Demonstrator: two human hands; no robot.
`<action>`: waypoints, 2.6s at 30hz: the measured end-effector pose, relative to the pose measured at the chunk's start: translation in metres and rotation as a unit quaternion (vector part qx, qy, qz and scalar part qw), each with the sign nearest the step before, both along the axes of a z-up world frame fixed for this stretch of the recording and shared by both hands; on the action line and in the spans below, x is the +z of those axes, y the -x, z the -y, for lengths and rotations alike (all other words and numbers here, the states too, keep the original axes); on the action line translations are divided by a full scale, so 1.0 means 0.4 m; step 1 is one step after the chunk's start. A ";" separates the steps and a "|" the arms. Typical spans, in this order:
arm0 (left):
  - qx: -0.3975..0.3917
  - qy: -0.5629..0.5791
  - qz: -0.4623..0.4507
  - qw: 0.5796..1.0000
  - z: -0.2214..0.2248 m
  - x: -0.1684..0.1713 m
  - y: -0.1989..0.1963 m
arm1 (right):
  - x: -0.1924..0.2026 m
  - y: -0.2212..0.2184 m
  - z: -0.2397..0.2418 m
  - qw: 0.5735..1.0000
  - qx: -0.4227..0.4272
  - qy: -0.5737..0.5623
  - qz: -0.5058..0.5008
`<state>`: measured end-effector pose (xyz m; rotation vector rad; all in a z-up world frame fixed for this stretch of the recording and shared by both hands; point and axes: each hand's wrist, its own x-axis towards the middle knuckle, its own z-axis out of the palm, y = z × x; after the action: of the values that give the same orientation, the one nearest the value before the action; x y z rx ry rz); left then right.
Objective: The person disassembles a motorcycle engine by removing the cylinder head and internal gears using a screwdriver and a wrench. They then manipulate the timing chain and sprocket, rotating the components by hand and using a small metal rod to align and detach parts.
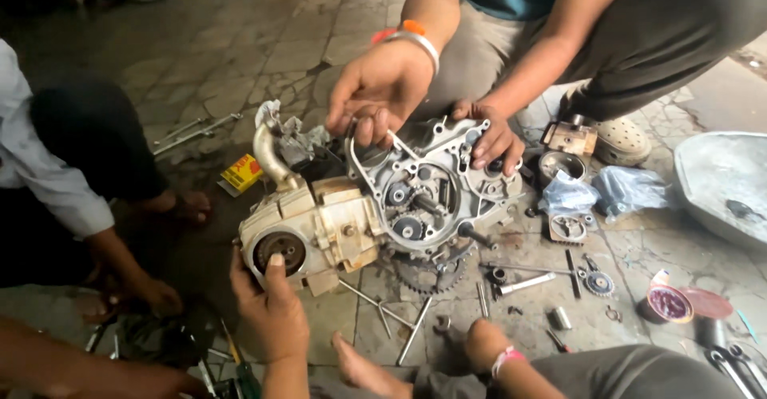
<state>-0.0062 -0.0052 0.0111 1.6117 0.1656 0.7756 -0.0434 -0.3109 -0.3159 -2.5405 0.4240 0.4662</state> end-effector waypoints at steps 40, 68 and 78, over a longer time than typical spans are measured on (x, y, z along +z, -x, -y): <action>-0.048 0.022 0.056 0.997 -0.018 -0.053 -0.020 | 0.886 0.039 -0.173 0.825 -0.060 -0.160 0.539; -0.031 0.088 0.051 0.994 0.002 -0.065 -0.029 | 0.037 -0.004 0.155 0.991 -0.043 0.113 -0.062; -0.031 0.084 0.076 0.993 0.000 -0.062 -0.036 | 0.271 0.061 0.074 0.993 -0.041 0.100 -0.049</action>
<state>0.0083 -0.0053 -0.0138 1.3877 0.0687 0.8109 -0.0679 -0.3404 -0.2073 -2.6863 0.6380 0.5444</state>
